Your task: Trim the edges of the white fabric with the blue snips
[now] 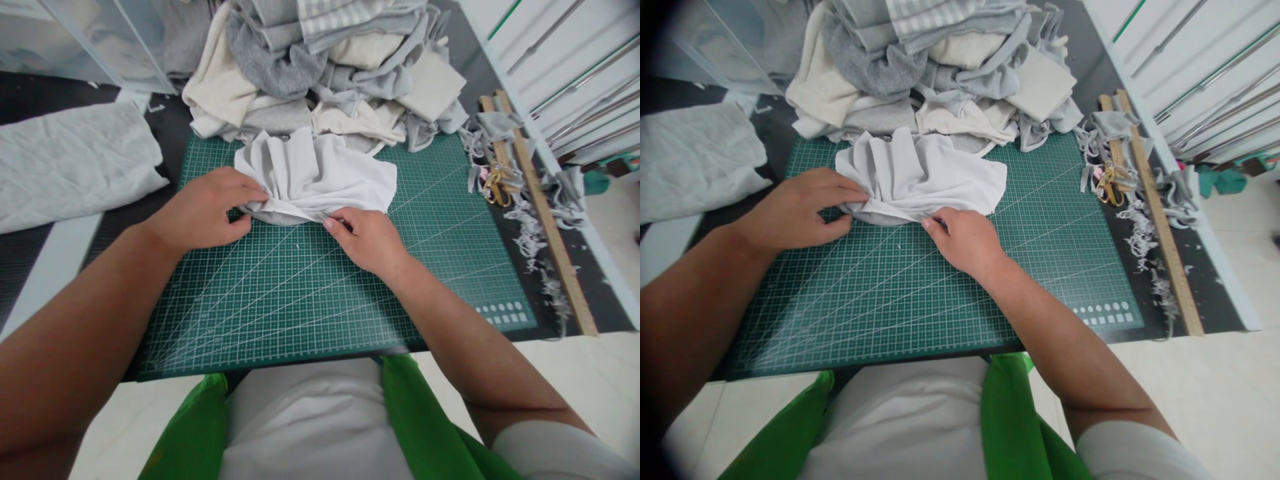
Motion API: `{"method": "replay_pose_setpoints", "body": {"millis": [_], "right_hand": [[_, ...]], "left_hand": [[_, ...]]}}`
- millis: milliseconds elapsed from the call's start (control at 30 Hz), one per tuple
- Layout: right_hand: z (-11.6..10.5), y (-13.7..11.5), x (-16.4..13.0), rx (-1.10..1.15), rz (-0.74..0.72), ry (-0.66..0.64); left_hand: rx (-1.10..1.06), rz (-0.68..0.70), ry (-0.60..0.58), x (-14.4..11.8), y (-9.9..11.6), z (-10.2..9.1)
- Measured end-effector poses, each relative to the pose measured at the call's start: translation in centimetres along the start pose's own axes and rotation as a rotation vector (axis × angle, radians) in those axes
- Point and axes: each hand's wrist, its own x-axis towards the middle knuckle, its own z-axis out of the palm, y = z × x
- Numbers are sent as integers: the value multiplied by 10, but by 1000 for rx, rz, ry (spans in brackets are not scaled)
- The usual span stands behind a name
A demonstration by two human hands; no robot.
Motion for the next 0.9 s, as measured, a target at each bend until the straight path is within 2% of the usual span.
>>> {"method": "replay_pose_setpoints", "body": {"millis": [333,467,600,667,800,900], "right_hand": [[1,1,1,-6,-5,-7],[1,2,0,-6,-20,1],[1,2,0,2,-25,4],[1,2,0,-1,-25,5],[1,3,0,12,-39,16],[1,5,-2,50,-39,22]], "left_hand": [[109,6,28,3,10,-6],[89,1,100,4,16,-9],[-7,57,191,6,25,-17],[-108,66,123,8,32,-21],[-249,123,-122,12,45,-21],[-284,63,-232,14,54,-16]]}}
